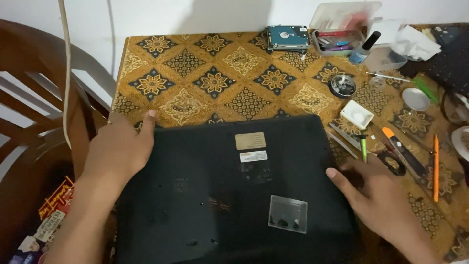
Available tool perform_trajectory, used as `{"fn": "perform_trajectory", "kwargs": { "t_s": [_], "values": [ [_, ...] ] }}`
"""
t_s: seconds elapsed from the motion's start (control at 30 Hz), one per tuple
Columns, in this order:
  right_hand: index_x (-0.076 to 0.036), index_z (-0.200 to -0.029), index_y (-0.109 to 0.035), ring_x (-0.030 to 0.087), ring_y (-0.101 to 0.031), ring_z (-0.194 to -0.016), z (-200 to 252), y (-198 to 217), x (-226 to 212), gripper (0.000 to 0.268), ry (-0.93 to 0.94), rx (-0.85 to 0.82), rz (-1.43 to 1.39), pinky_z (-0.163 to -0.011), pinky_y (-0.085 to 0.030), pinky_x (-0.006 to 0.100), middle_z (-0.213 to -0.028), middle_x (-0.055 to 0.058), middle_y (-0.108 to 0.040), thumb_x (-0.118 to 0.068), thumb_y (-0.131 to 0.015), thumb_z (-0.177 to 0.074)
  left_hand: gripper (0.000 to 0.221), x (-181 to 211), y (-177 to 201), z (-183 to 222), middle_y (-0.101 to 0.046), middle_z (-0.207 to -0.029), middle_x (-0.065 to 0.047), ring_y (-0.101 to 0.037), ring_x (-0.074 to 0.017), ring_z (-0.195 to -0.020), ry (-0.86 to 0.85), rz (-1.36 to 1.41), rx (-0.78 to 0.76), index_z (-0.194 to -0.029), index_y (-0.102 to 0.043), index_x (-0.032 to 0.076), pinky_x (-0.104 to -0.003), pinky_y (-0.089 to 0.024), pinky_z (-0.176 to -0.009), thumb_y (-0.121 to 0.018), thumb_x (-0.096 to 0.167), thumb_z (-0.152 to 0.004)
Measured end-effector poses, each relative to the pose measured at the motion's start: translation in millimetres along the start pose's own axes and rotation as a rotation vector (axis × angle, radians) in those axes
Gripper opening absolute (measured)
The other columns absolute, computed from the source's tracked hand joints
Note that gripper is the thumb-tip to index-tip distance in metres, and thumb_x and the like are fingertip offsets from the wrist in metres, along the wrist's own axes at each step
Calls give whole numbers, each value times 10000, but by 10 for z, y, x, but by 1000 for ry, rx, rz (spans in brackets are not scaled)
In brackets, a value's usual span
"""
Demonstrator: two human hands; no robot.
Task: Removing screws from the back panel of a laptop using a precision screwdriver and organizing them in a small container.
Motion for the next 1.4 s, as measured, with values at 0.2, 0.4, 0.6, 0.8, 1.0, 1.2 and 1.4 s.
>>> {"fn": "perform_trajectory", "kwargs": {
  "t_s": [0.2, 0.4, 0.6, 0.8, 1.0, 1.2, 1.4],
  "values": [
    [-176, -1150, -785, 268, -704, -721, -1, 34, 63, 498, 5, 76, -1, -726, -538, 387, -1028, 86, -724, -562, -580, -913, 743, 28, -56, 14, -630, -1169, -306, -652, -490, -982, -43, 30, -2, -1430, -397, -50, -584, -519, -766, -308, 601, -1084],
    [-189, -1039, -815, 175, -538, -453, -93, 30, 173, 427, 80, 135, 82, -492, -390, 306, -580, 53, -602, -546, -610, -928, 774, 53, -91, 50, -624, -728, -230, -571, -348, -573, -72, 22, -17, -1453, -361, -68, -479, -426, -499, -352, 611, -1083],
    [-166, -1042, -795, 217, -742, -907, -51, 154, 55, 459, 14, 75, 54, -763, -540, 370, -1014, 12, -803, -554, -580, -924, 772, 47, -149, 40, -537, -623, -193, -484, -326, -491, -130, 1, -30, -1412, -398, -96, -476, -371, -457, -409, 602, -1082],
    [-135, -1190, -742, 257, -727, -819, 94, 235, 133, 396, 272, 181, 47, -731, -556, 421, -1060, 42, -784, -403, -693, -902, 755, -10, -280, -49, -277, -502, -101, -230, -221, -408, -180, -55, 25, -599, -357, 98, -425, -242, -394, -497, 604, -1141],
    [-475, -1339, -729, 155, -712, -1123, 240, -43, 144, 874, 353, -321, 13, -896, -587, 385, -1194, -70, -670, -527, -1093, -545, 647, -194, -423, -252, -611, -1099, -244, -573, -466, -984, -502, -301, 490, -1206, -614, -36, -573, -531, -778, -588, 610, -1167],
    [-388, -1307, -726, 336, -272, -1616, 195, -103, -204, 615, 613, -349, 25, -1049, -445, 615, -1423, -88, -737, -452, -947, -736, 441, 91, -379, -80, -640, -1126, -196, -551, -396, -1125, -848, -61, 416, -1173, -696, 5, -512, -423, -936, -691, 437, -1086],
    [-364, -1376, -640, 182, -688, -715, 121, -182, -566, 550, 830, -560, 64, -568, -548, 363, -1078, -31, -594, -469, -836, -873, 345, 175, -634, -79, -678, -1039, -147, -628, -367, -1012, -1324, -65, 492, -1066, -707, 49, -498, -468, -948, -733, 393, -1042]
  ]
}}
Point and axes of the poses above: each hand's wrist, its own z-axis away from the middle knuckle, its own y-axis out of the back of the hand, x = y × z, the point moved 3 cm from there along -z, towards the middle knuckle
